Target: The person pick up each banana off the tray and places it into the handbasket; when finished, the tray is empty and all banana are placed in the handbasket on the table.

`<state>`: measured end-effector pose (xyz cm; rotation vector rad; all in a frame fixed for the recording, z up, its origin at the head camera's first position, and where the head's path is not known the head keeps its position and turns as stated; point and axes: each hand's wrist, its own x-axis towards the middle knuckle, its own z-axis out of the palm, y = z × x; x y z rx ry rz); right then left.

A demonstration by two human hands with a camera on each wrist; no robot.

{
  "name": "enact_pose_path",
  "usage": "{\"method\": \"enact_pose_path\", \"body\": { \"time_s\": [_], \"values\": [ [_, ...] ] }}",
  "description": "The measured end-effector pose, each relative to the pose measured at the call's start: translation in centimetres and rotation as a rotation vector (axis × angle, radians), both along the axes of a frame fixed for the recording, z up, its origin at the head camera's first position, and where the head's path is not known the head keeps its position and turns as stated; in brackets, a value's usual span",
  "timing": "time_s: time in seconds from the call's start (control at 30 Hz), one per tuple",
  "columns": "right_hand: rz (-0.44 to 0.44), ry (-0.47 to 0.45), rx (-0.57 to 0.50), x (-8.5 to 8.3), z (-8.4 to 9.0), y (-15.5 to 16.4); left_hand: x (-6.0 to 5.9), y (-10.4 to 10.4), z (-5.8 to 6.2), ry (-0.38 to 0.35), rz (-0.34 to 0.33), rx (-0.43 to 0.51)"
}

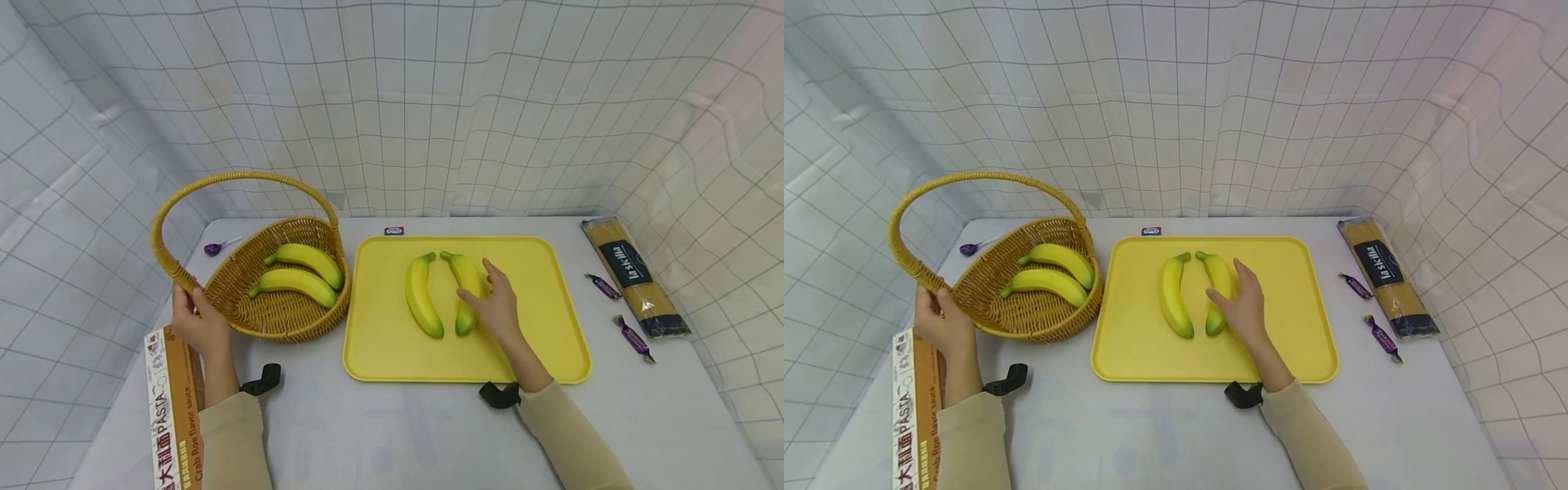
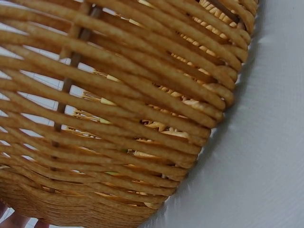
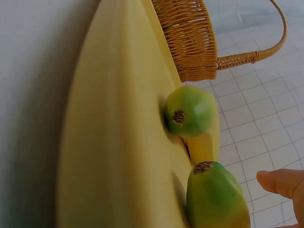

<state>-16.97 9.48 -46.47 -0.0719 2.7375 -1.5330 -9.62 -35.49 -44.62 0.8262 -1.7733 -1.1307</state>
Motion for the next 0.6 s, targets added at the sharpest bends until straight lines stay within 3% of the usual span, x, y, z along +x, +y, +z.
{"method": "enact_pose_path", "body": {
  "time_s": [0.27, 0.6],
  "values": [
    [-0.004, -0.060, 0.023, 0.01, -0.90, -0.11, 0.03, 0.15, 0.11, -0.004, 0.007, -0.006],
    [0.000, -0.068, 0.036, -0.14, -1.18, -0.10, 0.00, 0.25, 0.15, 0.012, 0.011, -0.004]
  ]
}}
